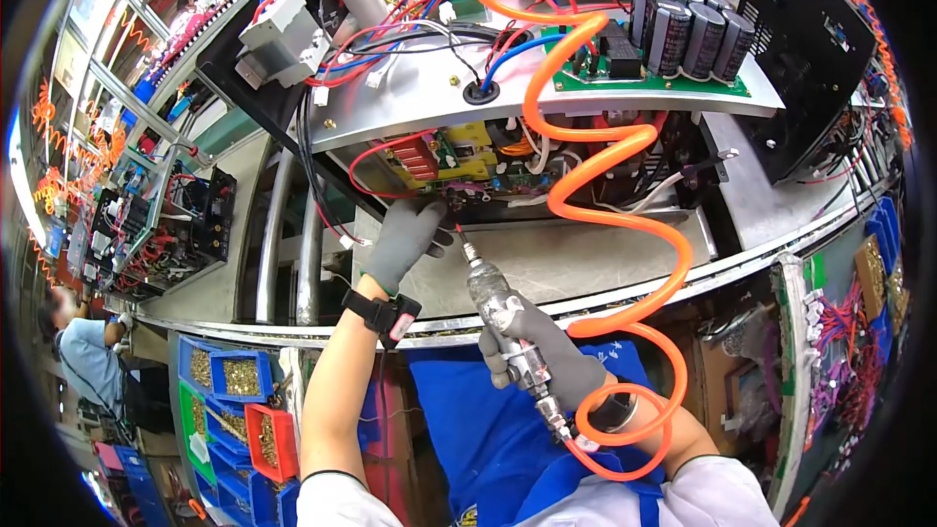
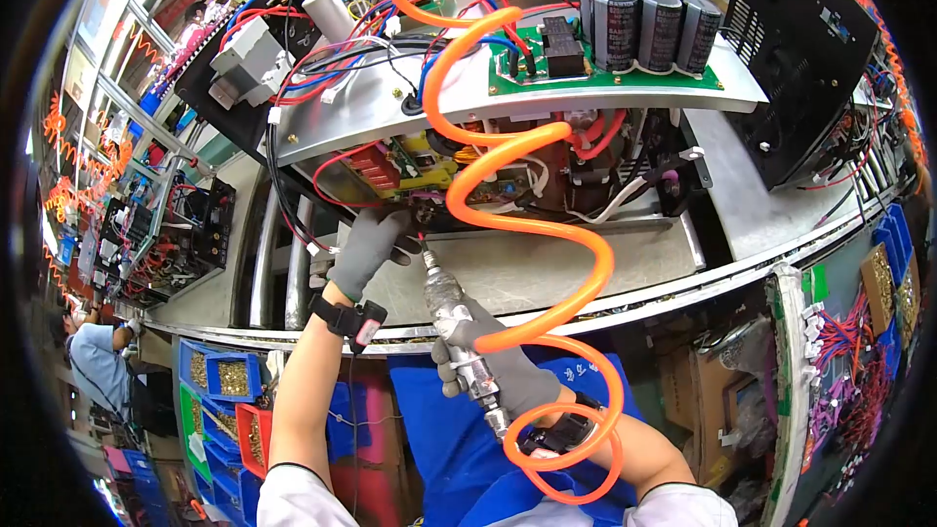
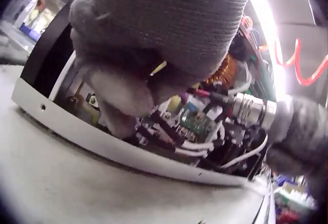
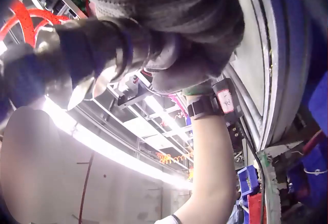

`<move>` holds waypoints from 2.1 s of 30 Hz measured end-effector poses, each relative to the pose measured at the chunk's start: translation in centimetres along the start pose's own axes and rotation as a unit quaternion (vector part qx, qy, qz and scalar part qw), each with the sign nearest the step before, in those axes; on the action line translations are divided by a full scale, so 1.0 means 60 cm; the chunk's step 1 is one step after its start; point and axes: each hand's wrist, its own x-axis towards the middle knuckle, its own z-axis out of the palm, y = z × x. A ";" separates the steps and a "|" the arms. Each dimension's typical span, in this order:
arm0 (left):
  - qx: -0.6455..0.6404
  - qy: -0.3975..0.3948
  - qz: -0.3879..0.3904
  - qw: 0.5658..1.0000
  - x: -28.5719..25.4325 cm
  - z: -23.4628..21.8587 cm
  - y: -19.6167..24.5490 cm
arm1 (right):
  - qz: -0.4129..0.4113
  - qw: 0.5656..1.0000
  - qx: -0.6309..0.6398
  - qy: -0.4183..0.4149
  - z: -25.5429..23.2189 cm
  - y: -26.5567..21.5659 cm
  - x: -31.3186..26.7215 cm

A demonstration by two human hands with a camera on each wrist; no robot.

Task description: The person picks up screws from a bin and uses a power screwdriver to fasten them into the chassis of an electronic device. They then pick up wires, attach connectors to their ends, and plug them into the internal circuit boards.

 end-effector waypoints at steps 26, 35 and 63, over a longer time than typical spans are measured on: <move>0.504 0.154 0.115 0.842 0.031 0.043 0.007 | -0.012 1.000 0.007 0.024 0.027 0.078 0.019; 0.534 0.172 0.301 0.771 0.047 0.019 -0.050 | -0.023 1.000 0.014 0.015 0.023 0.090 0.025; 0.501 0.080 0.136 0.851 0.048 0.018 0.010 | -0.026 0.997 -0.053 0.052 0.029 0.125 0.050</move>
